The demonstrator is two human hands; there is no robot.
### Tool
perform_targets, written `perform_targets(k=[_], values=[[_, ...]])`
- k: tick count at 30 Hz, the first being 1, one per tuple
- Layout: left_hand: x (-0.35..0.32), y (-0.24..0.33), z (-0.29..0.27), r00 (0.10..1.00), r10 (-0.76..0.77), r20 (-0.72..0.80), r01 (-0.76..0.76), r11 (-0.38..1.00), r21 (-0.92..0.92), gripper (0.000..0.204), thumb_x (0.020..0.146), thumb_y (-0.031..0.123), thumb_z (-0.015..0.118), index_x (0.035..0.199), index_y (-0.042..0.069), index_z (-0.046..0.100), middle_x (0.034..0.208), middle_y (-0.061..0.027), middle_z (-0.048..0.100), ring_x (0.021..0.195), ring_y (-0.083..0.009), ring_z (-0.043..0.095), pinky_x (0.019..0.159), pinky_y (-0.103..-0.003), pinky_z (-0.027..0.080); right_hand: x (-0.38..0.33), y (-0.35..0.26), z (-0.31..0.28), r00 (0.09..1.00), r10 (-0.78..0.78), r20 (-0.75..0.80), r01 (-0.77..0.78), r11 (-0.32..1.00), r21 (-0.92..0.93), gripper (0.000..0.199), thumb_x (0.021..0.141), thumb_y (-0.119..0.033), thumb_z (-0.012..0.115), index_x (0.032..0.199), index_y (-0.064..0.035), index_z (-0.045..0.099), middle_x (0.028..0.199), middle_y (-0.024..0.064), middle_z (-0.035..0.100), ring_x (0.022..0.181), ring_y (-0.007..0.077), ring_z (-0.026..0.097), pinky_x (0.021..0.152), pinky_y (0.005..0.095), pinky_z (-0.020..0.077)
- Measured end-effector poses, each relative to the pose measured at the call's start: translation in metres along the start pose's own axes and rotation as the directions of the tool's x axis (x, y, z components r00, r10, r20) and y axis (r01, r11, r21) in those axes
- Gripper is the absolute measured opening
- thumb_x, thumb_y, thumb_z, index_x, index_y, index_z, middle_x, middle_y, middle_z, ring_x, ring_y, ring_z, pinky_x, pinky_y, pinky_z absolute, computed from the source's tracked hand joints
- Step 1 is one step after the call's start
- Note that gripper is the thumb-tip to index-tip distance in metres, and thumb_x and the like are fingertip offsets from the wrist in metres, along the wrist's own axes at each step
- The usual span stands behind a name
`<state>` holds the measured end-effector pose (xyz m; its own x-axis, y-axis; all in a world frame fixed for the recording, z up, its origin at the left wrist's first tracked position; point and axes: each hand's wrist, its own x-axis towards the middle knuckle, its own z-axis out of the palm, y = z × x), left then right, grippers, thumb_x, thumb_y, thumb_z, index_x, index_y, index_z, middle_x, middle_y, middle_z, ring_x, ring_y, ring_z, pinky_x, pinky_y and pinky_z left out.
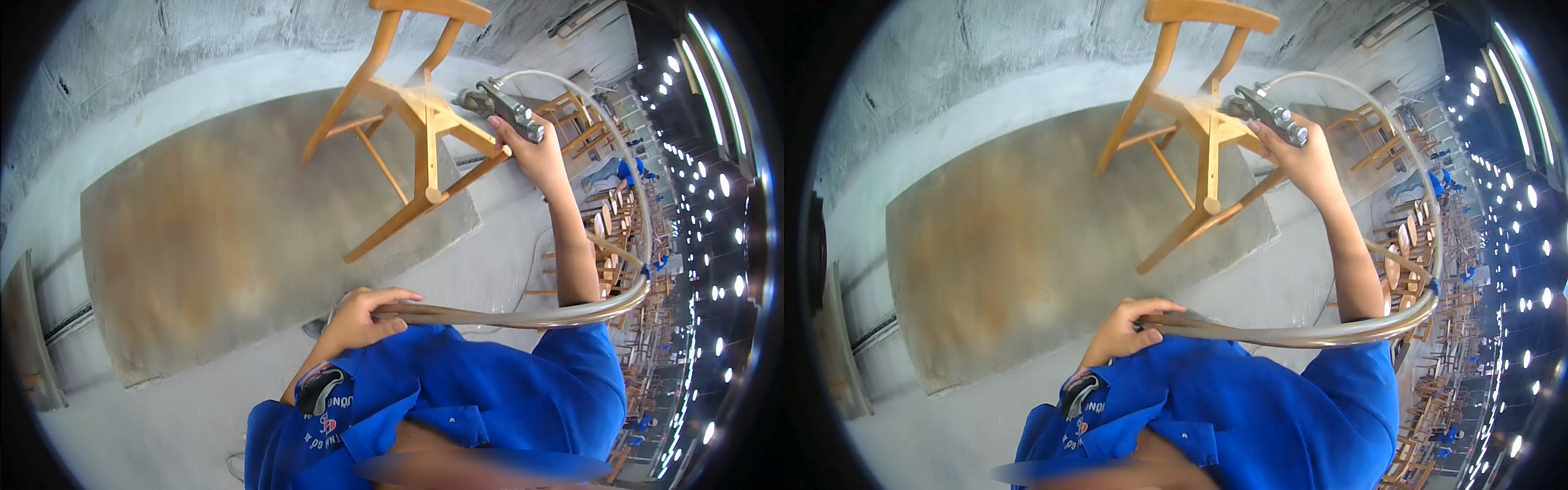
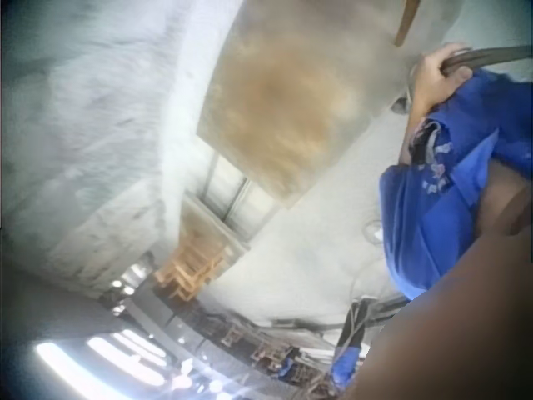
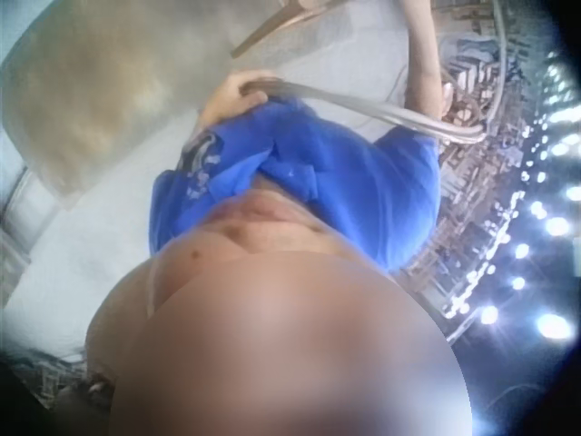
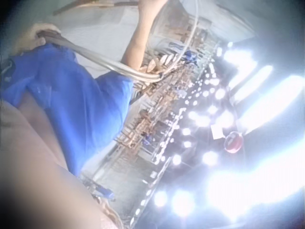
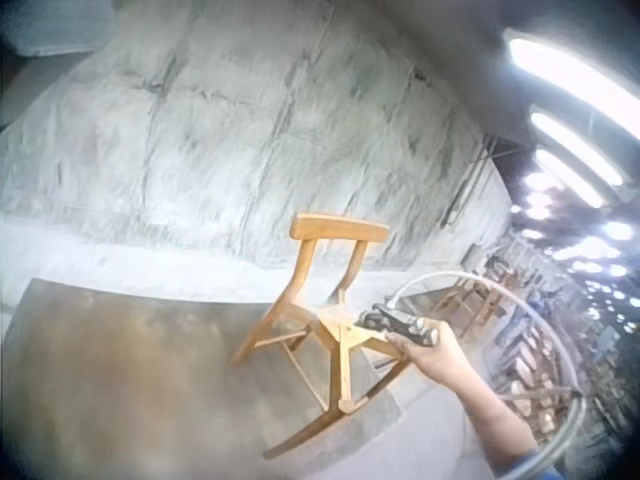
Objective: The person uses a spray gun to apply finish to wooden chairs in a workshop. They lift and rotate each chair to coat all sides, then place it upright on the floor before moving to the next chair.
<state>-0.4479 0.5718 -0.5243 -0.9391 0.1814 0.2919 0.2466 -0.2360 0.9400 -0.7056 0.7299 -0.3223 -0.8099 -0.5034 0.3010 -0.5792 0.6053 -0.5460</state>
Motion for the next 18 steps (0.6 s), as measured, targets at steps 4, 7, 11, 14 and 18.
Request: perform_targets(k=[4, 7, 11, 14, 18], values=[[0.022, 0.004, 0.006, 0.997, 0.073, 0.025, -0.073, 0.997, 0.012, 0.039, 0.086, 0.03, 0.072, 0.117, 0.007, 0.067, 0.095, -0.0141, 0.074, 0.084, -0.0286, 0.073, 0.074, -0.033, 0.055, 0.04, -0.032, -0.013, 1.0, 0.027, -0.007, -0.023, 0.932, 0.363, 0.023, 0.098, -0.028, 0.062, 0.095, -0.0061, 0.063, 0.073, 0.0009, 0.063, 0.067, 0.0082, 0.063, 0.041, 0.0207, 0.0331], [0.029, 0.008, 0.007, 0.995, 0.096, 0.019, -0.097, 0.995, 0.031, 0.039, 0.087, 0.03, 0.071, 0.117, 0.005, 0.067, 0.093, -0.0145, 0.074, 0.083, -0.0282, 0.073, 0.074, -0.032, 0.054, 0.085, -0.031, -0.029, 0.995, -0.016, -0.102, 0.055, 0.92, 0.389, 0.024, 0.097, -0.031, 0.064, 0.094, -0.0067, 0.063, 0.073, 0.0008, 0.063, 0.068, 0.0097, 0.064, 0.041, 0.02, 0.0329], [0.024, 0.013, 0.006, 0.997, 0.068, -0.039, -0.068, 0.998, 0.002, 0.038, 0.089, 0.029, 0.071, 0.116, 0.004, 0.067, 0.09, -0.0147, 0.073, 0.08, -0.0257, 0.073, 0.073, -0.032, 0.054, 0.121, 0.006, -0.065, 0.957, 0.109, -0.268, -0.028, 0.957, 0.289, 0.028, 0.093, -0.035, 0.069, 0.091, -0.008, 0.065, 0.072, -0.0001, 0.063, 0.065, 0.0101, 0.066, 0.042, 0.021, 0.0337], [0.021, 0.017, 0.009, 0.996, 0.061, -0.066, -0.059, 0.998, 0.035, 0.037, 0.089, 0.029, 0.07, 0.116, 0.003, 0.067, 0.087, -0.0145, 0.073, 0.079, -0.0239, 0.072, 0.073, -0.032, 0.054, 0.131, 0.047, -0.093, 0.909, 0.2, -0.367, -0.096, 0.954, 0.283, 0.029, 0.092, -0.037, 0.071, 0.091, -0.0088, 0.065, 0.07, -0.0007, 0.062, 0.063, 0.0102, 0.066, 0.042, 0.0211, 0.0341], [0.02, 0.013, 0.012, 0.997, 0.036, -0.062, -0.034, 0.999, 0.043, 0.037, 0.088, 0.03, 0.07, 0.115, 0.004, 0.068, 0.09, -0.0148, 0.073, 0.08, -0.0237, 0.072, 0.076, -0.032, 0.054, 0.109, 0.087, -0.112, 0.832, 0.264, -0.489, -0.168, 0.958, 0.232, 0.033, 0.089, -0.038, 0.072, 0.085, -0.0063, 0.067, 0.065, 0.0012, 0.062, 0.057, 0.0104, 0.062, 0.043, 0.0248, 0.0383]])
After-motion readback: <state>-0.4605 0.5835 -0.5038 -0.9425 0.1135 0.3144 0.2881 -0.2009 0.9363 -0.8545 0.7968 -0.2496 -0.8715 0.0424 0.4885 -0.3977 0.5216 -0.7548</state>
